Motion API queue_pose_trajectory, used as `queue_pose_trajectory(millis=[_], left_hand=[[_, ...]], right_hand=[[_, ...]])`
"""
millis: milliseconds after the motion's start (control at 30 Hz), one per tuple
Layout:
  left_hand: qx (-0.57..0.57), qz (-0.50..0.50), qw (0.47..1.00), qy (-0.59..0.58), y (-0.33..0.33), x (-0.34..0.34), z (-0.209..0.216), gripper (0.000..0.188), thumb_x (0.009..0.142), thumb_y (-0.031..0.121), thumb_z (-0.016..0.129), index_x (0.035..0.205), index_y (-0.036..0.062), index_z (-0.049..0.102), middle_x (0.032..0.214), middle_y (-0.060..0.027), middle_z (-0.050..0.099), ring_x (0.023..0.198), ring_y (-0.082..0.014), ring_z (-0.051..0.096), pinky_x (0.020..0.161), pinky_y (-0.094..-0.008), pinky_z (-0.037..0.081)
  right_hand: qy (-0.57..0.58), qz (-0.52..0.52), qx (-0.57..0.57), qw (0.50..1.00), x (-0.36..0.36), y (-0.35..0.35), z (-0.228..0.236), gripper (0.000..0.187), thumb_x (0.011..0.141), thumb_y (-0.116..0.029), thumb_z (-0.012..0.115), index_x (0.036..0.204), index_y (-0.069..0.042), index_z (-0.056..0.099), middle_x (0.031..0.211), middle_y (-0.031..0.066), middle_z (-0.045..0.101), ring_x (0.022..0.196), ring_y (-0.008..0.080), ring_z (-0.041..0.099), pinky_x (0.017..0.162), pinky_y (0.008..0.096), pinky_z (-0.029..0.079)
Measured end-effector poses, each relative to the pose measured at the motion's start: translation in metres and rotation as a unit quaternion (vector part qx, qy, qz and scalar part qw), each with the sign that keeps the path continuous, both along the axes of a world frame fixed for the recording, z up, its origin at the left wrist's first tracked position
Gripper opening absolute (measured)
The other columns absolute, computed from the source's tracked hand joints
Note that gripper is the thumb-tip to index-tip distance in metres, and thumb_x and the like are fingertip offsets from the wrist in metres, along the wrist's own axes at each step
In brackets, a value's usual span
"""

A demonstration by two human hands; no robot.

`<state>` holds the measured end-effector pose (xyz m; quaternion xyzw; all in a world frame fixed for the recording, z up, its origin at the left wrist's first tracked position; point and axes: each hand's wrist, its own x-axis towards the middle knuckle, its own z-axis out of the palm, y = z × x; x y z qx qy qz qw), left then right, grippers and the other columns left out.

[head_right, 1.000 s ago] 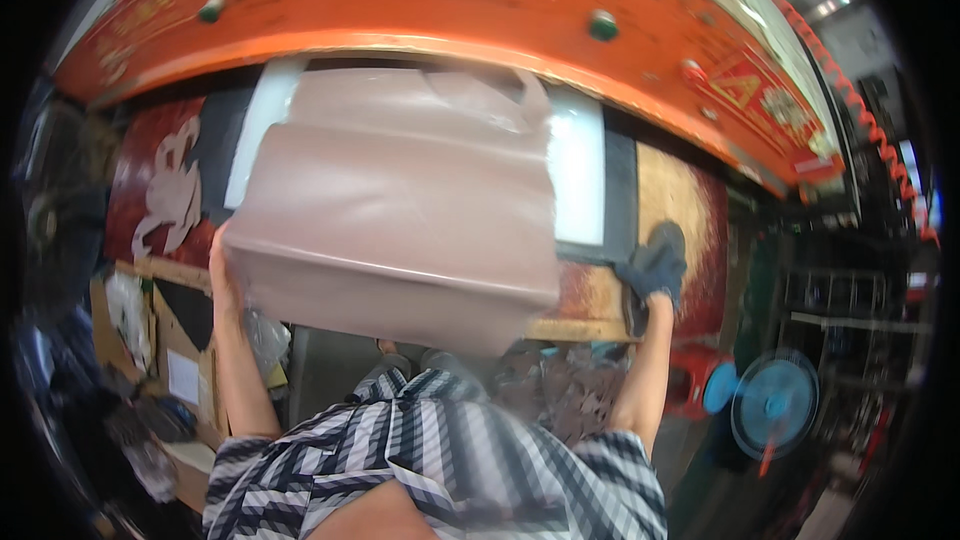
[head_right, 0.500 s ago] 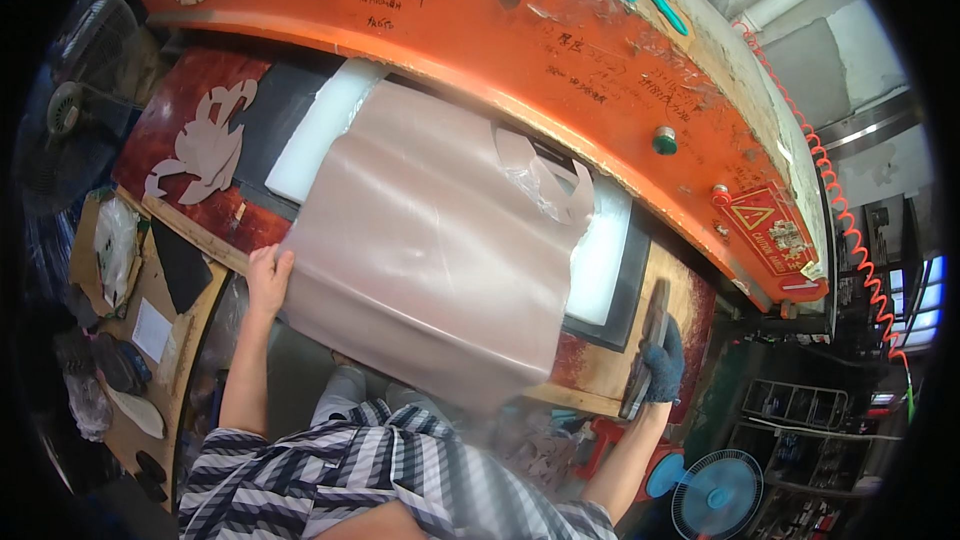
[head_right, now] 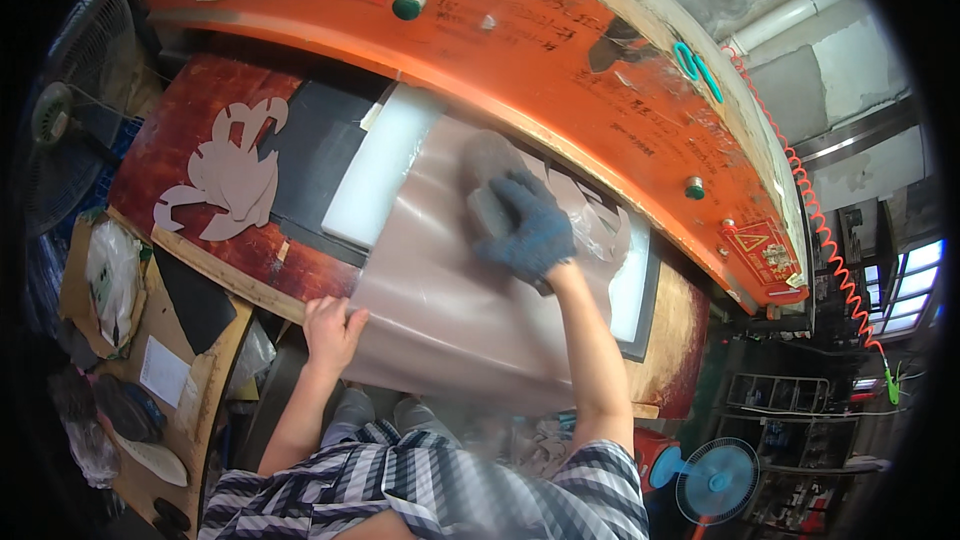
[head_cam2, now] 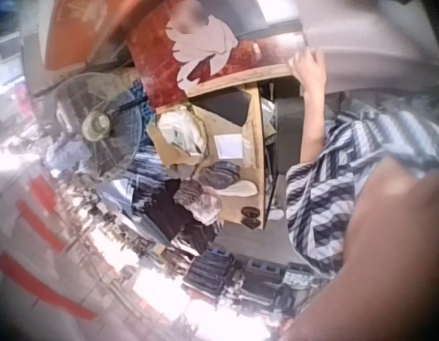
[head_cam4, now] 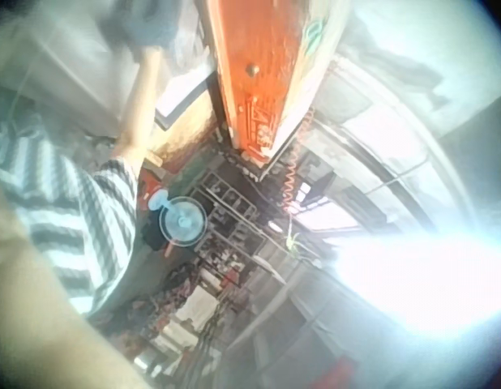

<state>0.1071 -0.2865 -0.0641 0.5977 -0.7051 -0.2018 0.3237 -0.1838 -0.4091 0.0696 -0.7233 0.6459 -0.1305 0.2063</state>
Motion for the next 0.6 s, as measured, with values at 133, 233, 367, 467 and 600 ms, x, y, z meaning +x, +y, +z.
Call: queue_pose_trajectory(millis=[133,233,367,467,600], left_hand=[[-0.002,-0.030,0.999,0.011,0.001,0.004,-0.001,0.034,0.081,0.035,0.066,0.067,0.0056,0.056,0.069,-0.0125,0.057,0.072,-0.0324,0.054,0.072,-0.0426,0.040],[-0.015,-0.052,0.998,0.020,0.003,0.006,-0.003,0.033,0.078,0.034,0.067,0.065,0.0058,0.055,0.069,-0.0117,0.057,0.073,-0.0316,0.054,0.072,-0.0428,0.039],[-0.007,-0.059,0.998,0.017,0.002,0.007,-0.007,0.045,0.087,0.044,0.056,0.068,0.0032,0.056,0.068,-0.0112,0.058,0.070,-0.0300,0.056,0.073,-0.0402,0.040],[-0.044,-0.059,0.997,0.036,0.001,0.007,-0.008,0.033,0.073,0.034,0.069,0.063,0.0073,0.053,0.066,-0.0097,0.053,0.069,-0.0306,0.052,0.069,-0.0416,0.039],[-0.050,-0.067,0.996,0.034,-0.002,0.006,-0.009,0.035,0.076,0.036,0.067,0.064,0.0063,0.052,0.065,-0.0091,0.051,0.066,-0.0300,0.051,0.066,-0.0409,0.039]], right_hand=[[0.131,0.007,-0.004,0.991,0.024,-0.036,-0.027,0.085,0.054,-0.040,0.080,0.131,-0.013,0.055,0.142,0.0158,0.043,0.127,0.0372,0.043,0.105,0.0435,0.039],[0.139,0.003,-0.010,0.990,0.023,-0.040,-0.040,0.081,0.054,-0.041,0.080,0.127,-0.015,0.058,0.140,0.0150,0.046,0.124,0.0371,0.045,0.103,0.0443,0.040],[0.151,0.019,-0.033,0.988,0.017,-0.038,-0.043,0.073,0.057,-0.039,0.077,0.125,-0.018,0.059,0.137,0.0137,0.048,0.117,0.0374,0.049,0.096,0.0465,0.045],[0.113,0.010,-0.027,0.993,0.017,-0.039,-0.040,0.080,0.051,-0.040,0.081,0.123,-0.013,0.061,0.136,0.0159,0.049,0.121,0.0379,0.048,0.101,0.0449,0.042],[0.112,0.021,-0.041,0.993,0.023,-0.048,-0.038,0.077,0.051,-0.039,0.081,0.121,-0.013,0.062,0.134,0.0161,0.051,0.120,0.0382,0.049,0.100,0.0448,0.043]])
